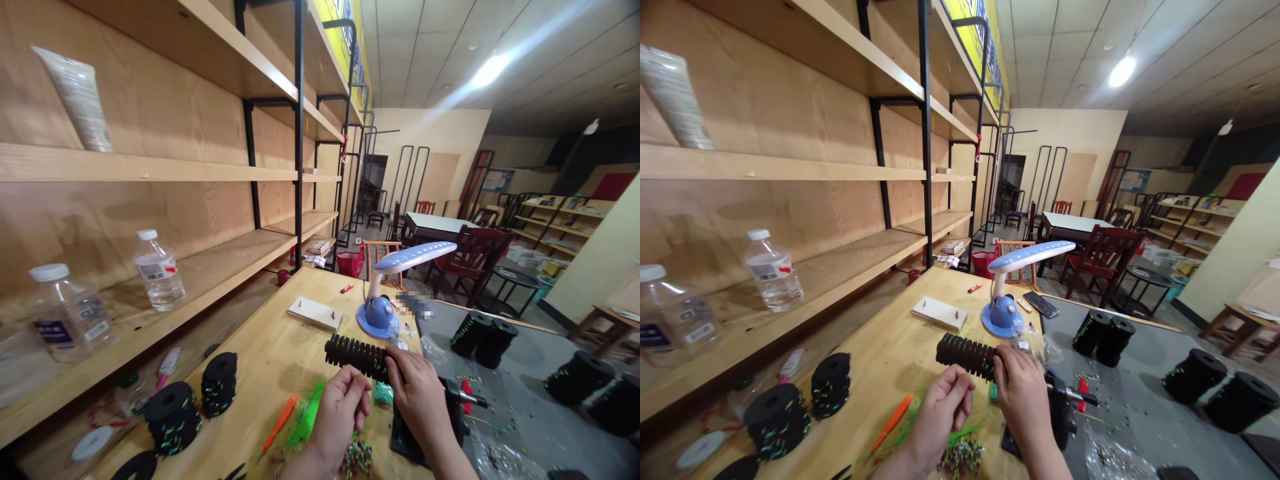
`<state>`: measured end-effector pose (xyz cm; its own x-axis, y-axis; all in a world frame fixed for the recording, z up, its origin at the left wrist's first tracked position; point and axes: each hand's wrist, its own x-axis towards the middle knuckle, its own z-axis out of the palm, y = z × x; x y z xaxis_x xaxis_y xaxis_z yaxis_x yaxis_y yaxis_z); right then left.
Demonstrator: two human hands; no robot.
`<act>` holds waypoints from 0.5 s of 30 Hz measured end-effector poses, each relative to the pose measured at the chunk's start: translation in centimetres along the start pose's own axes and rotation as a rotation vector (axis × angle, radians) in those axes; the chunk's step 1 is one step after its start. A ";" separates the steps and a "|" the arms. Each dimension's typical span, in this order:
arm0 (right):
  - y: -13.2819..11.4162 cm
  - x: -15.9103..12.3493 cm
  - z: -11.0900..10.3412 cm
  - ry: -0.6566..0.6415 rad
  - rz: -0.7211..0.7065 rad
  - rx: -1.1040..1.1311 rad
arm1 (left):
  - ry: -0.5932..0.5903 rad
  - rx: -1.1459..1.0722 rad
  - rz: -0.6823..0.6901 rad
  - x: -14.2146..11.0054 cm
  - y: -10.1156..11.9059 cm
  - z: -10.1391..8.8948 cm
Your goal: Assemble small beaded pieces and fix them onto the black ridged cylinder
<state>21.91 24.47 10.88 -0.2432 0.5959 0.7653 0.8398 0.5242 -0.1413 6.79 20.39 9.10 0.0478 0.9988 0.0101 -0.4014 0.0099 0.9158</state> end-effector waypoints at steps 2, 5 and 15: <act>-0.3 -0.5 -0.3 0.036 -0.024 0.019 | -0.012 0.029 0.025 -0.3 0.5 -0.2; -0.9 -1.2 -0.9 0.065 -0.070 0.036 | -0.040 0.089 0.063 -1.1 1.2 -0.6; -2.5 -6.1 -1.8 0.117 -0.195 0.082 | -0.121 0.308 0.146 -5.8 0.8 -2.0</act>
<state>22.17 18.42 7.75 -0.3351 0.4067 0.8499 0.7393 0.6727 -0.0303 4.38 14.73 8.96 0.1257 0.9755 0.1804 -0.1184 -0.1657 0.9790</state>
